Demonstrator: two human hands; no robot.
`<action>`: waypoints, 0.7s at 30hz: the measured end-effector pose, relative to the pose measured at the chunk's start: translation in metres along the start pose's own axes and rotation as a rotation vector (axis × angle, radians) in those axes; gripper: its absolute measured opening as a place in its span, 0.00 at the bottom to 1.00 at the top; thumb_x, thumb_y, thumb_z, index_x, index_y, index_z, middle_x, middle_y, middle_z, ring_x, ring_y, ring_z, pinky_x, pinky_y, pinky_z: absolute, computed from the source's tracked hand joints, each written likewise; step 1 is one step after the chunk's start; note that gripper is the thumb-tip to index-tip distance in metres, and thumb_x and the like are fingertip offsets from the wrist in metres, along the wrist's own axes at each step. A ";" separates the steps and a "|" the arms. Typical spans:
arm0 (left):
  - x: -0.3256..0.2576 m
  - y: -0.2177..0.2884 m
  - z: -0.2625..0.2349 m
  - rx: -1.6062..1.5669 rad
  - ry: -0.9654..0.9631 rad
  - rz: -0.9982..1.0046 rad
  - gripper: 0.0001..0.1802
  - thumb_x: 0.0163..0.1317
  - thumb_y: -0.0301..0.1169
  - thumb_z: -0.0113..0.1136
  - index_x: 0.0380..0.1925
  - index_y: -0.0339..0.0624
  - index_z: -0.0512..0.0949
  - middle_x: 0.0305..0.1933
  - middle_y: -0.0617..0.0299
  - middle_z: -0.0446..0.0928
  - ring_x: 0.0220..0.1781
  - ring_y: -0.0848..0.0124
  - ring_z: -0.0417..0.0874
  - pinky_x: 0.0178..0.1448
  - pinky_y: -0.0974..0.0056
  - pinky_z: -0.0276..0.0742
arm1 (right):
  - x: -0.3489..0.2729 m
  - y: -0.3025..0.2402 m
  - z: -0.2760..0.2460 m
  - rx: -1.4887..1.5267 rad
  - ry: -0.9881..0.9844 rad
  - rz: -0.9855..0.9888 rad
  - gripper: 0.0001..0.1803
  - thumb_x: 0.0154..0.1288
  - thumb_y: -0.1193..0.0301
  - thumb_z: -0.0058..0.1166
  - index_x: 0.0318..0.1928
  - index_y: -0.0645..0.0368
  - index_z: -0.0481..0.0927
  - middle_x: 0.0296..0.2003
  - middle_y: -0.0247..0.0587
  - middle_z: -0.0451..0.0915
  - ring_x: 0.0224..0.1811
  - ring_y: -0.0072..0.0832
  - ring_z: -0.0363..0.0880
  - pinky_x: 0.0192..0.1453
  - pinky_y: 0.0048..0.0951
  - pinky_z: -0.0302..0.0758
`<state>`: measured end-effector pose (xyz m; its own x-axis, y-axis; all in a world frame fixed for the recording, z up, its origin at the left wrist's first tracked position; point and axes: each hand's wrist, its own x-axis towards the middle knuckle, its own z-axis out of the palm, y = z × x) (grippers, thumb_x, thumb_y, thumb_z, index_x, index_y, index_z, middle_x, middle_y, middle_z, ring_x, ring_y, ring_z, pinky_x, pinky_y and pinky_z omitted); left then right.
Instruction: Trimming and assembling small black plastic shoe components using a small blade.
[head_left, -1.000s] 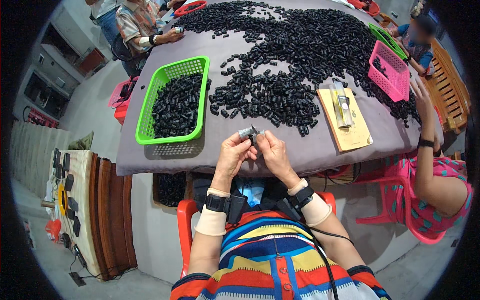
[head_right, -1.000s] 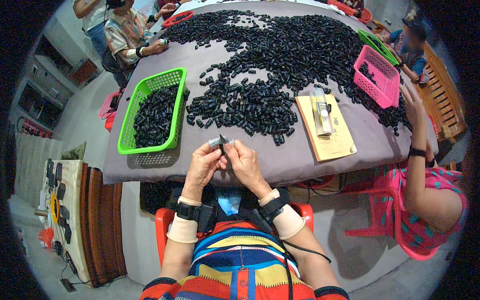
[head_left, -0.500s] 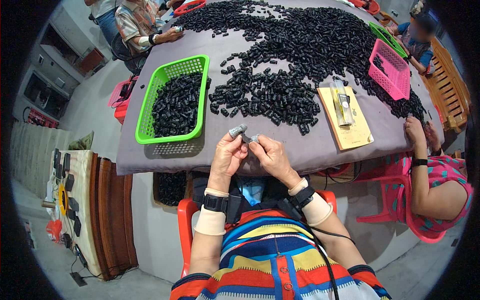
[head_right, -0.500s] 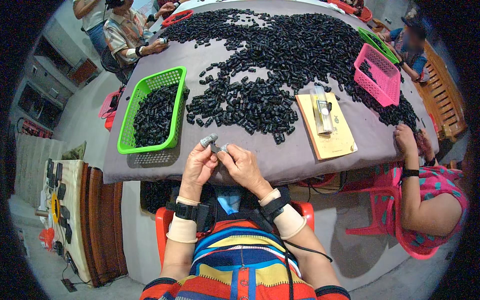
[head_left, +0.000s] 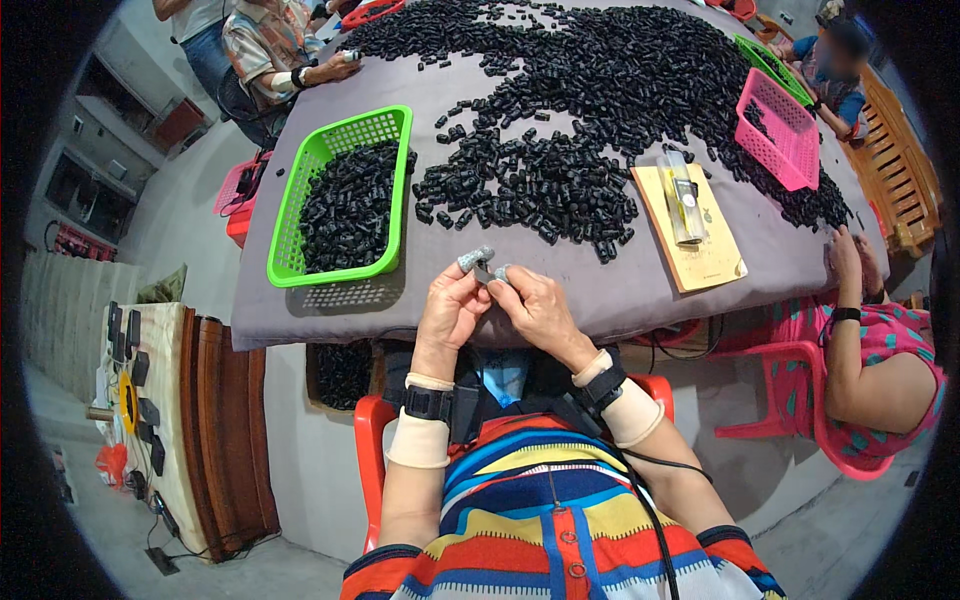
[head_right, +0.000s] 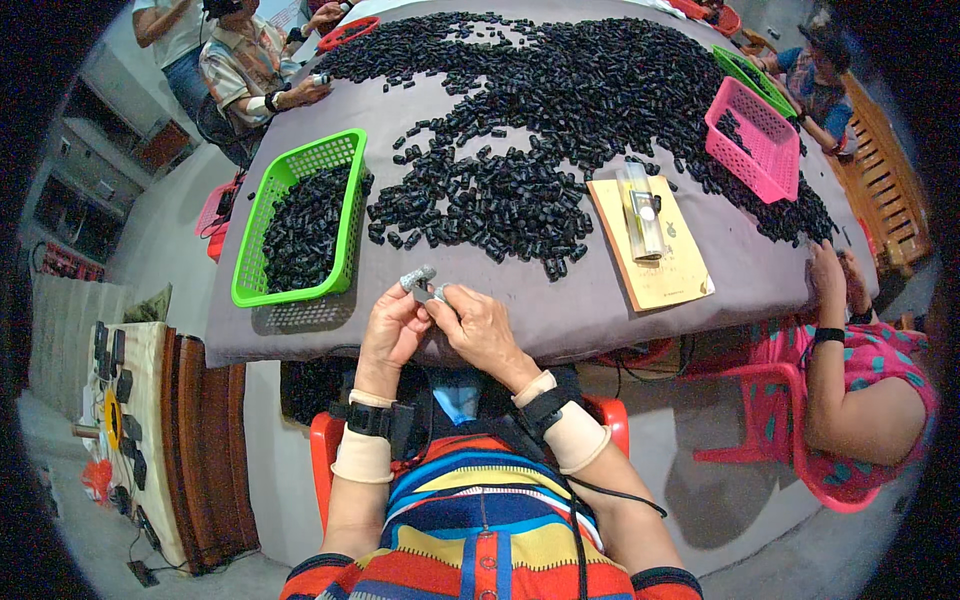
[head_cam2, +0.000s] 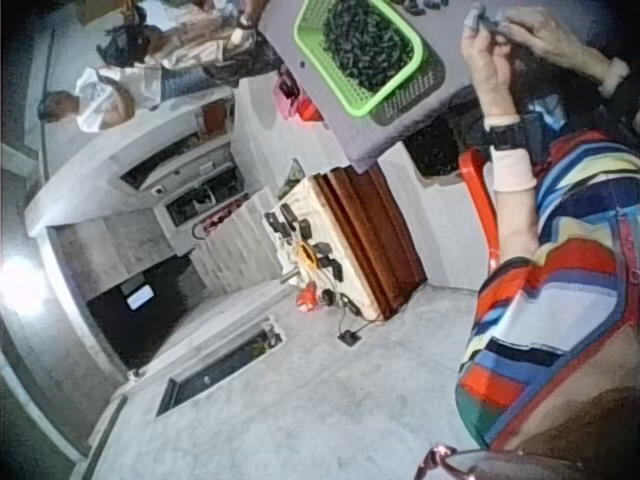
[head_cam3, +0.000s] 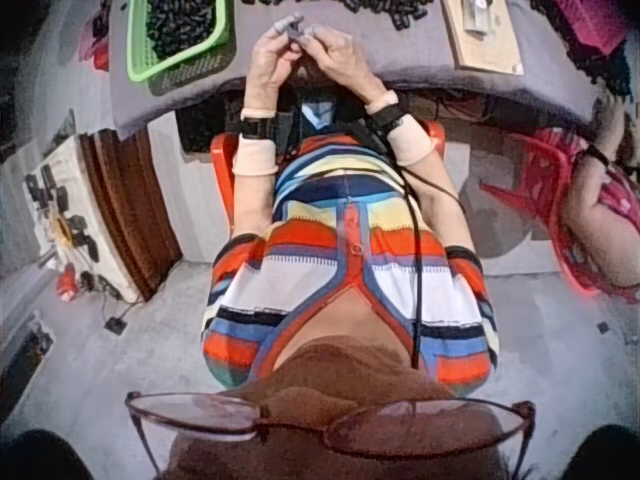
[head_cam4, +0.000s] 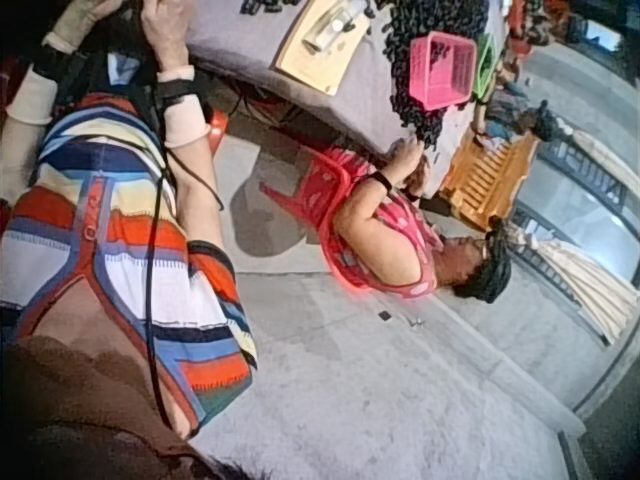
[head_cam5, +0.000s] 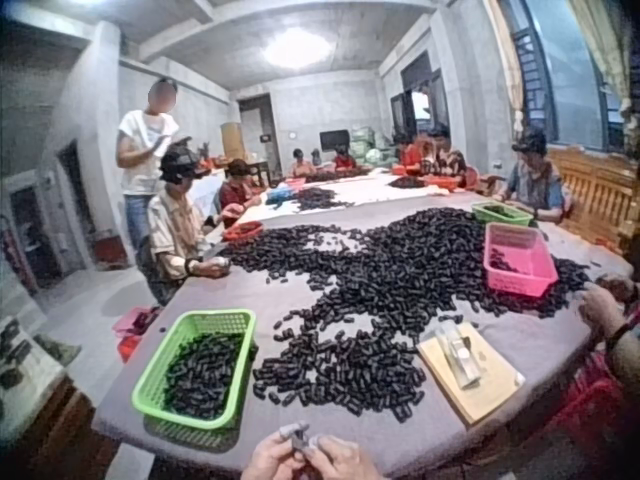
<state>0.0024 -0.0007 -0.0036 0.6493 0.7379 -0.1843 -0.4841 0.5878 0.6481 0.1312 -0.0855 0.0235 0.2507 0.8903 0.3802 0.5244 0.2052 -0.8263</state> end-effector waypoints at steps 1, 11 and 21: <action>0.001 0.000 -0.006 -0.039 -0.075 -0.004 0.16 0.62 0.22 0.50 0.51 0.35 0.72 0.35 0.61 0.76 0.29 0.77 0.74 0.32 0.75 0.72 | 0.000 -0.001 0.000 -0.010 -0.002 0.003 0.11 0.61 0.66 0.51 0.27 0.61 0.72 0.24 0.47 0.73 0.26 0.45 0.74 0.26 0.38 0.68; 0.000 0.002 -0.006 -0.064 -0.113 -0.040 0.17 0.60 0.21 0.51 0.50 0.34 0.72 0.36 0.60 0.77 0.29 0.77 0.75 0.32 0.75 0.73 | 0.000 0.001 0.002 -0.032 0.016 -0.020 0.11 0.61 0.66 0.51 0.26 0.61 0.72 0.23 0.46 0.74 0.26 0.45 0.75 0.27 0.39 0.68; 0.002 0.002 -0.005 -0.037 -0.059 -0.044 0.15 0.61 0.22 0.51 0.49 0.34 0.72 0.32 0.61 0.76 0.26 0.77 0.74 0.29 0.75 0.71 | 0.001 0.003 0.006 -0.073 0.031 -0.019 0.13 0.61 0.64 0.50 0.25 0.60 0.72 0.24 0.45 0.75 0.26 0.44 0.75 0.26 0.40 0.69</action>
<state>-0.0008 0.0036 -0.0065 0.7033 0.6907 -0.1680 -0.4748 0.6324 0.6121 0.1283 -0.0814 0.0191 0.2645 0.8734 0.4089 0.5872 0.1905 -0.7867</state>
